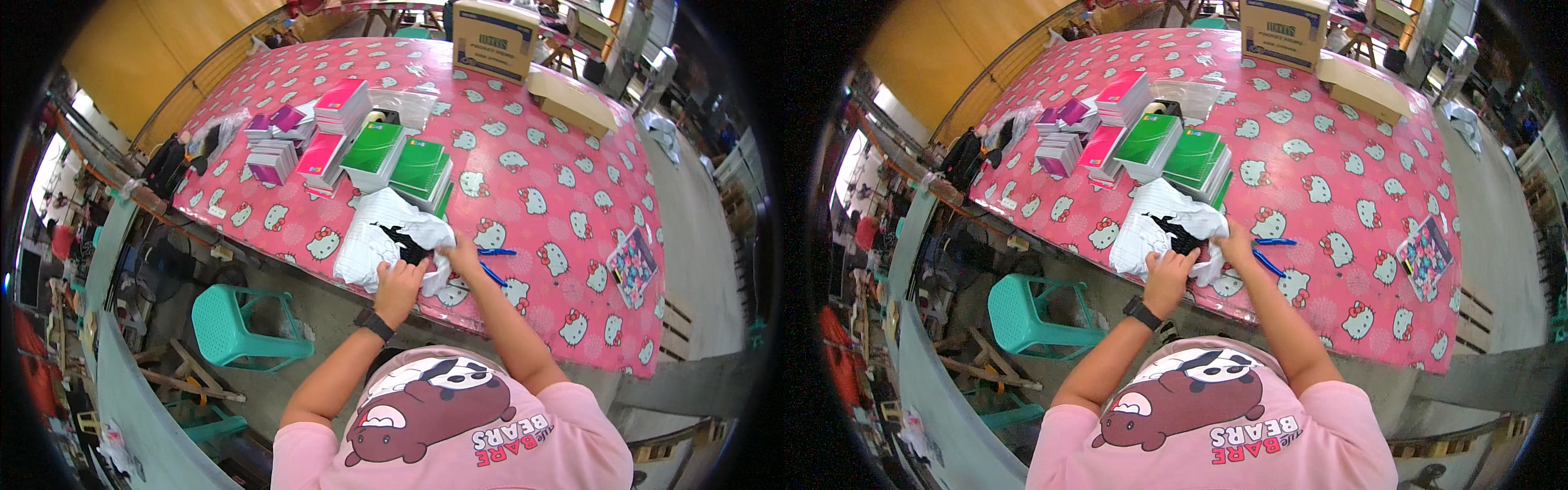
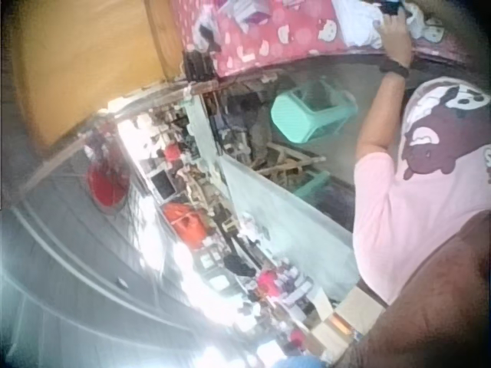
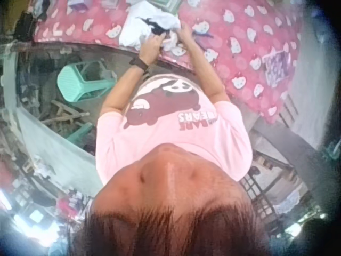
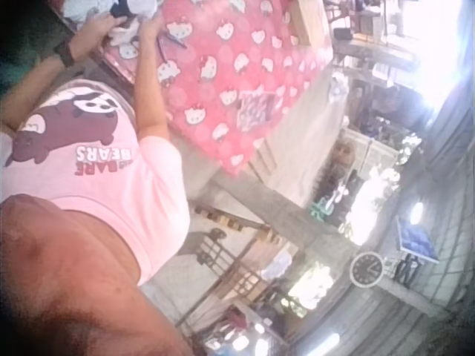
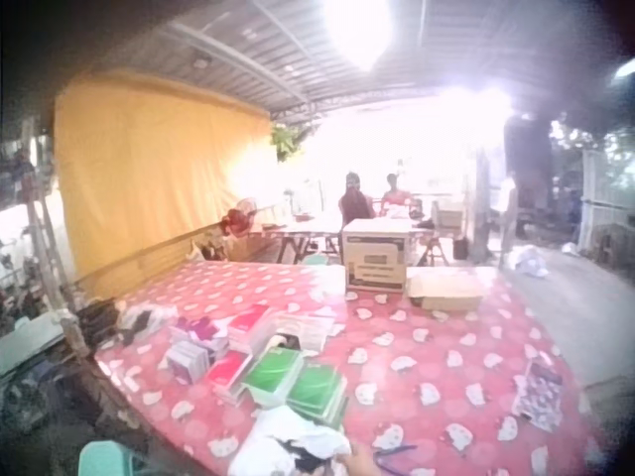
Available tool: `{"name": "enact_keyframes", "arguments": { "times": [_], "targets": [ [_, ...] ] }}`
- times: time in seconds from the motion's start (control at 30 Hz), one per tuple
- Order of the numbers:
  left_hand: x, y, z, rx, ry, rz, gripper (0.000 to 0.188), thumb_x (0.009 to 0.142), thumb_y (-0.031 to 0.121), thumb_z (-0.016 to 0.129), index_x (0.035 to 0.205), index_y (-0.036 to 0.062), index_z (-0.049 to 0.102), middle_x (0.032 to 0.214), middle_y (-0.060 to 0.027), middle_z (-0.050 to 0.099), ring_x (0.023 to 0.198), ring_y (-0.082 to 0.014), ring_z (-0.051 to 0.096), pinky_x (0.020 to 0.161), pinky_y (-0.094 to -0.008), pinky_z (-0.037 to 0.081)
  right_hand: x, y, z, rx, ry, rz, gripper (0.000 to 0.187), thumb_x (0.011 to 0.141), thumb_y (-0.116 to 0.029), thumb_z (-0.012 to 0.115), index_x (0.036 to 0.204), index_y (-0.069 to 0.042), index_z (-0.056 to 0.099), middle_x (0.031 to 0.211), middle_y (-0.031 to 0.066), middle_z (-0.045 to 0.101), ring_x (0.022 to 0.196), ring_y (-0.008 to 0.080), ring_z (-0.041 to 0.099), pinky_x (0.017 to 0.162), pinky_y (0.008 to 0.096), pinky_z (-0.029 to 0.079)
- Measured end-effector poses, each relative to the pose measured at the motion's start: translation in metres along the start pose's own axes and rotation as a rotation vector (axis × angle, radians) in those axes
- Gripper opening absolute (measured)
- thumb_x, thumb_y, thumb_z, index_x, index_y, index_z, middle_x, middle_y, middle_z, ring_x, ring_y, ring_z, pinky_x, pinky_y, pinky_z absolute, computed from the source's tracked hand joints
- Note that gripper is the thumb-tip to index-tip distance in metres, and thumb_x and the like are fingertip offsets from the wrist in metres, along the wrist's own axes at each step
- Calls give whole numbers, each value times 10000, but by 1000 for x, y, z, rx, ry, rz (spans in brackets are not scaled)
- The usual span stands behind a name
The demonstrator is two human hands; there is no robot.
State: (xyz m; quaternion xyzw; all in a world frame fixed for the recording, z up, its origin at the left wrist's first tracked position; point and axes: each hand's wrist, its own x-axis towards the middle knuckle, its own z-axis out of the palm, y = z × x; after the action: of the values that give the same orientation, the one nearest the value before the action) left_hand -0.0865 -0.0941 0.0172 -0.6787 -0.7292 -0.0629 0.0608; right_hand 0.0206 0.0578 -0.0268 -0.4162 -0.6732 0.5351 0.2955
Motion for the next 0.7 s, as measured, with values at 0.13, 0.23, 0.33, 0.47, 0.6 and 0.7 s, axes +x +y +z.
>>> {"name": "enact_keyframes", "arguments": {
  "times": [0.13,0.23,0.33,0.47,0.6,0.7],
  "targets": [
    [-9,-18,-29,-341,210,164,232,693,33,566,884,152,625,826,1,555,864,-189,523,857,-443,288,28,10,-14,-73,120,-25,298,639,-51,676,920,13,599,823,153,646,771,249,623,698,339,468],
    [-27,-35,-36,-570,353,77,179,640,36,604,806,102,605,871,-44,580,908,-234,525,915,-435,294,49,19,-24,-65,174,0,276,652,-54,672,909,15,599,811,149,643,751,236,619,684,337,467],
    [-51,-53,-33,-835,553,-131,172,624,67,630,791,83,594,907,-82,562,913,-254,510,898,-383,327,56,6,-26,-37,185,38,264,677,-56,656,922,17,592,822,141,642,745,217,614,681,327,470],
    [-49,-47,-32,-982,606,-355,269,654,106,642,888,18,544,1120,-145,459,1054,-281,414,904,-387,328,54,7,-29,188,77,67,350,689,-44,654,1015,17,542,897,120,611,806,192,592,707,310,467],
    [-42,-35,-28,-600,638,-331,355,615,138,738,835,19,487,1140,-161,430,1107,-331,362,927,-447,307,17,-28,-13,391,38,-39,386,749,-107,635,1082,10,480,959,100,581,848,172,572,751,289,454],
    [-38,-36,-30,-558,605,-409,347,599,86,761,799,28,483,1152,-174,443,1057,-341,440,876,-412,373,17,-67,-18,731,-67,100,404,790,-157,612,1126,-7,446,1036,131,560,857,193,584,777,319,474]
  ]
}}
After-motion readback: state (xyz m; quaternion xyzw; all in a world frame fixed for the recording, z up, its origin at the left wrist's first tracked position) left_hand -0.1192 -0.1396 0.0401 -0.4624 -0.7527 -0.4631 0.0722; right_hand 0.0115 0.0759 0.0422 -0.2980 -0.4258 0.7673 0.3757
